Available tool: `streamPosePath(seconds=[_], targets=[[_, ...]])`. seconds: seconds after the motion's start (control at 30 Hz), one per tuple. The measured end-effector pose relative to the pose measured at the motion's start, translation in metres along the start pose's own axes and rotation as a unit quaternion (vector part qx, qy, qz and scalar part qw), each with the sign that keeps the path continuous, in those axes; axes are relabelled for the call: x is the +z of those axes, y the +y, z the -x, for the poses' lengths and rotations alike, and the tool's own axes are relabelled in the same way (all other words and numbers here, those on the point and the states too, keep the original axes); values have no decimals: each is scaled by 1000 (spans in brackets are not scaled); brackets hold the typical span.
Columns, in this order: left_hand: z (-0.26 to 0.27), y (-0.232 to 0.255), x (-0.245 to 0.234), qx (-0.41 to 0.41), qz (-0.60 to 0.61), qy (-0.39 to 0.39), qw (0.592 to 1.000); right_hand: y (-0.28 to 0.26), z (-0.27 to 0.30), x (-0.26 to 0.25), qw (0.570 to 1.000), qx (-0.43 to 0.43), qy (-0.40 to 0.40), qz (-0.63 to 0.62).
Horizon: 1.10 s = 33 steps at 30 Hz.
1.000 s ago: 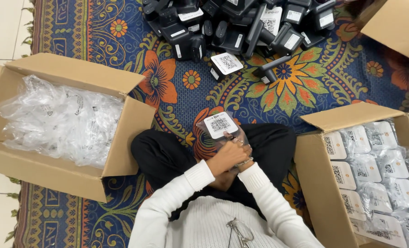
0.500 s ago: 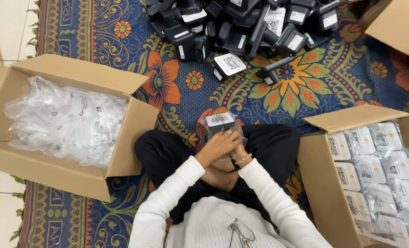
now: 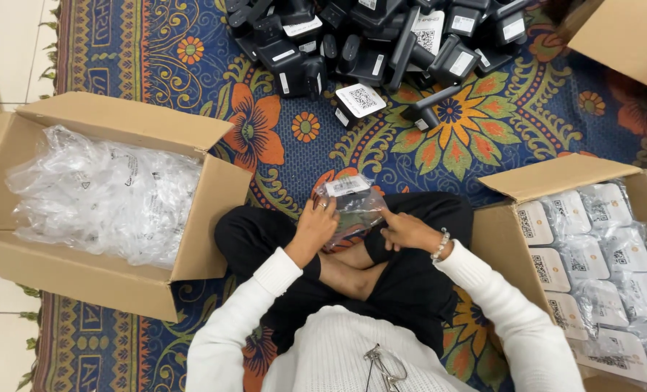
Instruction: The person packs QR-coded hardware components into plastic bags and cardboard boxes while sitting on the floor.
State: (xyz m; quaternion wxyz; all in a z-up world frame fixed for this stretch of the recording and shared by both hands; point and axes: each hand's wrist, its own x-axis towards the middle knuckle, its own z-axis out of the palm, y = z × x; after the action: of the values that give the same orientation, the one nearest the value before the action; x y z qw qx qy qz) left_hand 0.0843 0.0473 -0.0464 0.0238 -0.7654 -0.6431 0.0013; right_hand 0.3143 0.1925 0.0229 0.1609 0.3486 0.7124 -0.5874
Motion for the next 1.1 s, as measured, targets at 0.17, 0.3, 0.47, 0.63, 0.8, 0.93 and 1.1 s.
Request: streamPosePath(seconds=[0.17,0.3,0.47,0.63,0.8,0.93,1.1], targets=[[-13,-10,-17,43,-17,110,993,23,-33,2,771,-183,206,575],[-28,-30,-19,63,-156,42,985,29,-69,-19,748,-186,222,597],[-17,-80,-21,59,-69,-61,994,16,-49,-63,793,-231,210,522],[-14,-75,-44,76,71,56,993,-2,-31,-61,815,-327,243,411],[-18,-57,-37,17,272,233,933,12,-54,-33,843,-402,280,220],[-29,-36,-10,-106,484,300,815,42,-87,-10,880,-328,341,44],[-41,-30,96,-278,529,286,749,80,-126,-3,897,-246,359,-76]])
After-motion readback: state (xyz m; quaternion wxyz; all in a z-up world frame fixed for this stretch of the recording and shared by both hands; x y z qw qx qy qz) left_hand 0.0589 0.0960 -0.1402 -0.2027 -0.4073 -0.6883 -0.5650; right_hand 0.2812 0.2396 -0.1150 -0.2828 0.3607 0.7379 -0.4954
